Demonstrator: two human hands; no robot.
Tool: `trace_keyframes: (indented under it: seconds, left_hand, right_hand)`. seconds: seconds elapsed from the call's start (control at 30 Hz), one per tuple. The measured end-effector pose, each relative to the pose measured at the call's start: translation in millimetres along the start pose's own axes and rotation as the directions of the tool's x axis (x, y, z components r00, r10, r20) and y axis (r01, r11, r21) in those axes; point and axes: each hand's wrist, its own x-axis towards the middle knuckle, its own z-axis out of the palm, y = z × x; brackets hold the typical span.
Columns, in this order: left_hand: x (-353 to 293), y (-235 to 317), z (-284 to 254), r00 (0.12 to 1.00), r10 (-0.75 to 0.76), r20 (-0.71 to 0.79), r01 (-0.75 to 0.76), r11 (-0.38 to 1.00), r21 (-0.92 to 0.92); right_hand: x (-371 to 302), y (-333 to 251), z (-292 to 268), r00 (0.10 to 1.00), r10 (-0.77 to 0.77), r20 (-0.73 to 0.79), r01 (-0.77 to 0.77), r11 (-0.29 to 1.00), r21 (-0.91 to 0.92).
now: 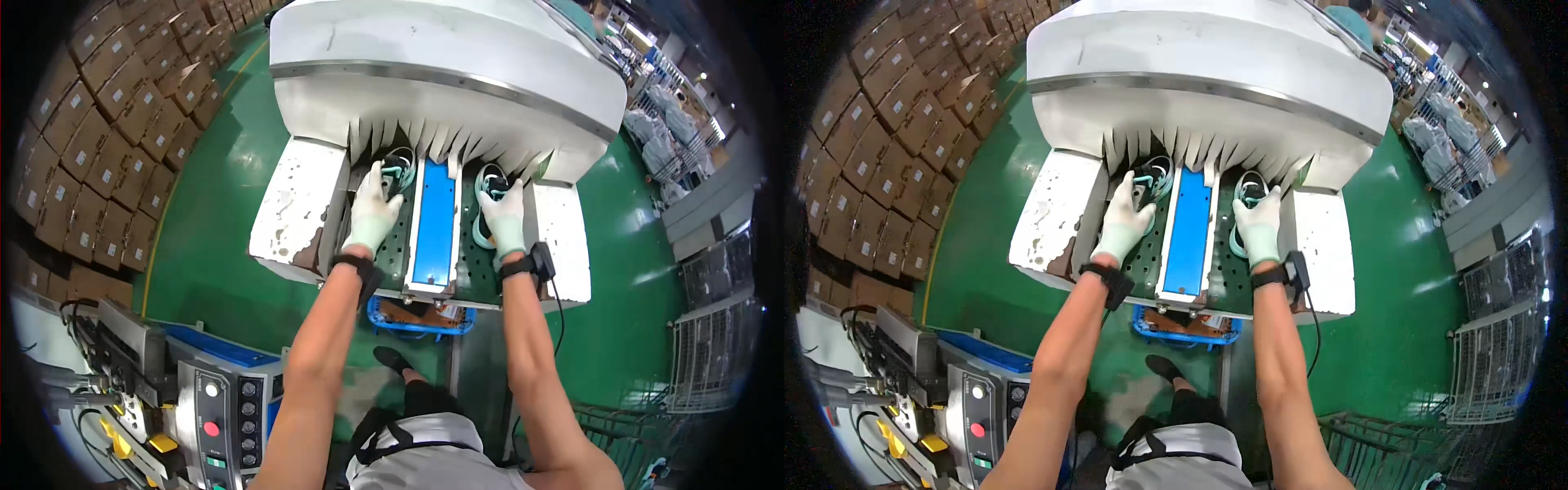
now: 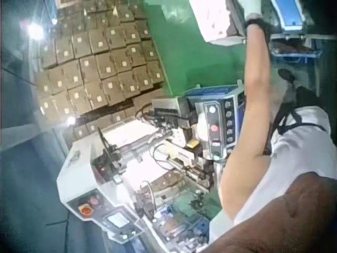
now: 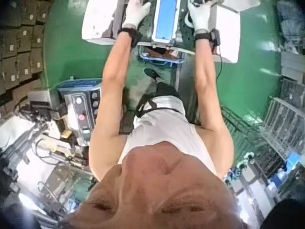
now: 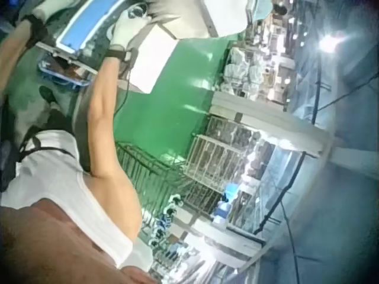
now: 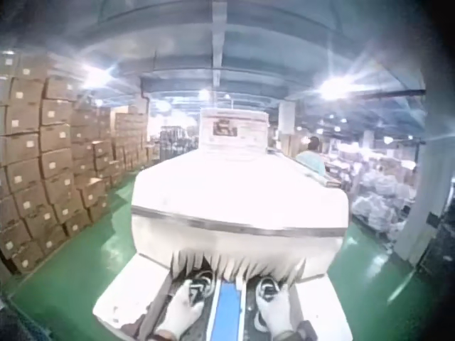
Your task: Operating a shoe lasting machine and managing shoes on a conveyor belt.
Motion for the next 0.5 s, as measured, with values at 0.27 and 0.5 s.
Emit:
trace_keyframes:
  seconds: [0.27, 0.5]
  left_hand:
    - [-347, -42, -104, 0.841, -0.526, 0.129, 0.541, 0.824, -0.167]
    - [-850, 13, -156, -0.426, -0.644, -0.636, 0.86, -0.069, -0.506]
  right_hand:
    - [-255, -113, 8, 0.452, -0.544, 0.707, -0.225, 0.697, 0.681]
    - [-431, -27, 108, -0.413, -0.405, 0.816, 0.155, 0.852, 0.501]
